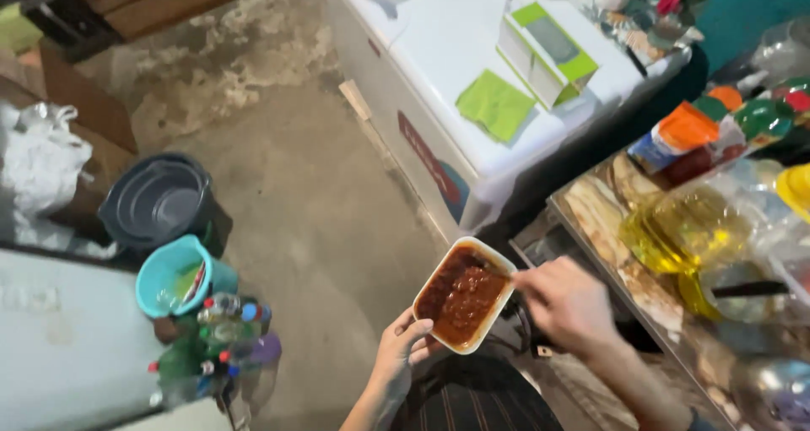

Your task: The user is preparing a red sauce or paste in a container and then tidying up a kitchen area.

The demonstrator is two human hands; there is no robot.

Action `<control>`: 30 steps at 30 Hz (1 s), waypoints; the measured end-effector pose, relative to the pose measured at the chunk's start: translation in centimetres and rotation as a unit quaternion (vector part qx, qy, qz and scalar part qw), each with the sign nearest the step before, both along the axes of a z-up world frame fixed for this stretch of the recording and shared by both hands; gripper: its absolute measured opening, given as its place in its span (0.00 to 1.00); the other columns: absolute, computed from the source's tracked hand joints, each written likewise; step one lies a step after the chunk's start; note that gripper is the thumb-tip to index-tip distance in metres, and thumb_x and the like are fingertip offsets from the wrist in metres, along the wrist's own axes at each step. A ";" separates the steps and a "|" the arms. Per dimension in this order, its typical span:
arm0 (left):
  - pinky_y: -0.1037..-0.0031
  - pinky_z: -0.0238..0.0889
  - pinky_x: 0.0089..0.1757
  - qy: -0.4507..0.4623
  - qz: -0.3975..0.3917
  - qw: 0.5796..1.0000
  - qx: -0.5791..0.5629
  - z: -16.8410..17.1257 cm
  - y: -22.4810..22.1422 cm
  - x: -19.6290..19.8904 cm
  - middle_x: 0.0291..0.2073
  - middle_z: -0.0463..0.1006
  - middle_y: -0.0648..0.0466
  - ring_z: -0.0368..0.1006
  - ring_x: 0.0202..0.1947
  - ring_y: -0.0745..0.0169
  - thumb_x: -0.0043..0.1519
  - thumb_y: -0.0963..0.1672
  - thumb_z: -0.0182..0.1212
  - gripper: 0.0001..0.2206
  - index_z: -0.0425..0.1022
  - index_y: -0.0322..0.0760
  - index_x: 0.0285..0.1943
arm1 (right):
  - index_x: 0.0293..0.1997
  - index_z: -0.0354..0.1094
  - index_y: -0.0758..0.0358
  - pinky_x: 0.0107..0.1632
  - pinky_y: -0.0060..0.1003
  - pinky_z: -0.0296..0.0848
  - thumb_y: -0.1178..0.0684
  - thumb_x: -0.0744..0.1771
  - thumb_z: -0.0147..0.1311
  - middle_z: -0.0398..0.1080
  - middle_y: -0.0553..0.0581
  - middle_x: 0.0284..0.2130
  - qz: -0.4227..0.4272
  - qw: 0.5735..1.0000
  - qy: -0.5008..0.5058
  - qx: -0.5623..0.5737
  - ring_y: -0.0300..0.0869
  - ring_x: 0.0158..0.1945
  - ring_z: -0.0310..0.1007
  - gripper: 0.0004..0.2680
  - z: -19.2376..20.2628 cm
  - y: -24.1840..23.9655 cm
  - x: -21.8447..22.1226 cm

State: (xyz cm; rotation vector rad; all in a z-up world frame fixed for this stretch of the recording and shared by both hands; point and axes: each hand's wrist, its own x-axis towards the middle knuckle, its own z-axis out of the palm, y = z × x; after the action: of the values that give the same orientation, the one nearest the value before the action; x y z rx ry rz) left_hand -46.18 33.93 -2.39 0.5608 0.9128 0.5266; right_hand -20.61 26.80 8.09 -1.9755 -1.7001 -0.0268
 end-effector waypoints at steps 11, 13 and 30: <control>0.79 0.75 0.39 -0.024 -0.051 0.998 -0.007 1.5 14.7 3.9 0.47 0.81 0.51 0.82 0.40 0.66 0.57 0.44 0.64 0.24 0.71 0.31 0.63 | 0.33 0.80 0.56 0.33 0.40 0.73 0.51 0.59 0.66 0.78 0.51 0.26 -0.003 0.990 0.135 -0.044 0.46 0.30 0.75 0.05 1.3 9.5 1.1; 0.79 0.76 0.39 -0.030 -0.071 0.997 -0.020 0.5 17.1 4.6 0.45 0.81 0.51 0.82 0.38 0.66 0.56 0.43 0.63 0.23 0.71 0.31 0.62 | 0.32 0.81 0.55 0.33 0.40 0.73 0.51 0.59 0.67 0.77 0.52 0.24 -0.044 0.987 0.126 -0.085 0.46 0.30 0.75 0.05 1.8 11.1 1.8; 0.79 0.72 0.36 -0.014 -0.292 0.956 -0.003 -2.8 38.7 8.7 0.32 0.76 0.59 0.68 0.25 0.76 0.58 0.41 0.66 0.23 0.72 0.31 0.65 | 0.30 0.79 0.59 0.31 0.40 0.71 0.52 0.59 0.67 0.77 0.53 0.23 -0.240 0.955 0.171 -0.019 0.47 0.28 0.74 0.05 1.2 24.2 -2.3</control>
State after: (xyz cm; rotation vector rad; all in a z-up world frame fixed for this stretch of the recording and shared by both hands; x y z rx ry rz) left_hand -37.52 72.64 -5.22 0.7784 0.6765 -0.0034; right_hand -22.91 51.05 9.29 -2.2233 -0.9888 0.1657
